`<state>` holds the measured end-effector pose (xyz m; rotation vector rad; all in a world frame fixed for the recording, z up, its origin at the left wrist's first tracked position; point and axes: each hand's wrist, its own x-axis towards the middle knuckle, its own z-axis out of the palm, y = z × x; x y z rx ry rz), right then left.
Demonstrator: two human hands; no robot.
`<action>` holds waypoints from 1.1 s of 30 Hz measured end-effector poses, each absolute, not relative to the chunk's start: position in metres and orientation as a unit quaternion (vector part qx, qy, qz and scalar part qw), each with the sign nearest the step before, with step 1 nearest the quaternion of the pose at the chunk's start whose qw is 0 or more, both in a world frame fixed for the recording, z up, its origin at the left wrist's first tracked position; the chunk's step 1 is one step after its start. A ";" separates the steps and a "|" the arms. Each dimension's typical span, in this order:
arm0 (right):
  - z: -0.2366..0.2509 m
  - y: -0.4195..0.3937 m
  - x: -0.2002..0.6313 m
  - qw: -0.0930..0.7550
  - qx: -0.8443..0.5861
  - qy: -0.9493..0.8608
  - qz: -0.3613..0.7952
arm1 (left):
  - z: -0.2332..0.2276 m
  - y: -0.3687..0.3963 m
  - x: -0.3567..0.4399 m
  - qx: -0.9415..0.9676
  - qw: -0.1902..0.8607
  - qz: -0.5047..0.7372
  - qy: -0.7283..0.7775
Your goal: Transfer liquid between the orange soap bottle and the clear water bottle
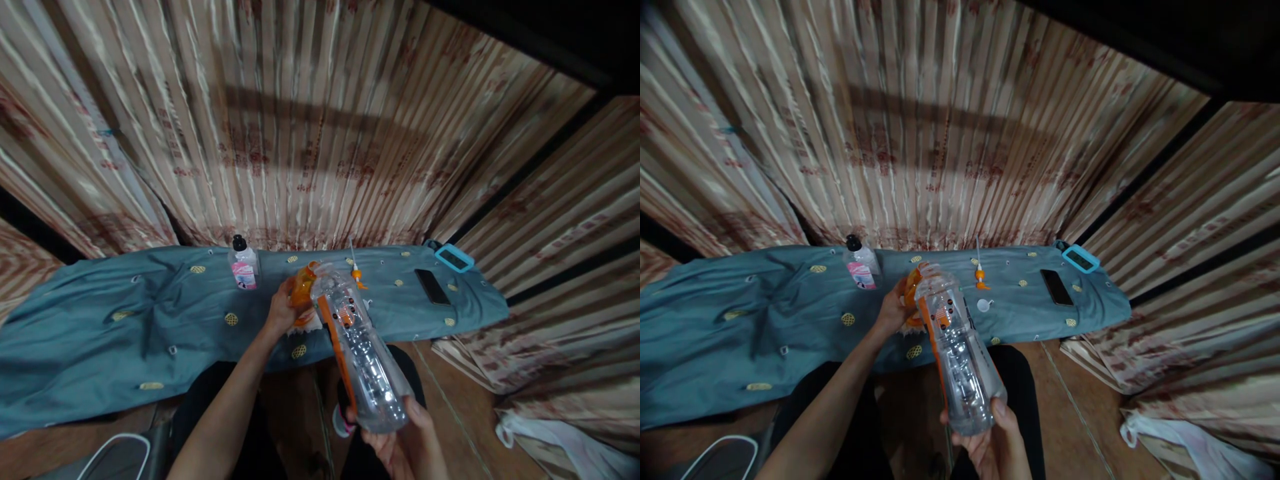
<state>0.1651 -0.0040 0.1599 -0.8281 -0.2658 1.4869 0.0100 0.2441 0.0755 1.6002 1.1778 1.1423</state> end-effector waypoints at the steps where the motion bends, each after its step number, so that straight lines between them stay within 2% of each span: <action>1: 0.160 -0.004 0.166 0.652 -0.367 -0.120 0.653 | 0.076 0.244 0.010 0.636 0.413 0.455 0.467; 33: 0.156 -0.011 0.164 0.664 -0.358 -0.121 0.645 | 0.085 0.243 0.007 0.646 0.429 0.438 0.455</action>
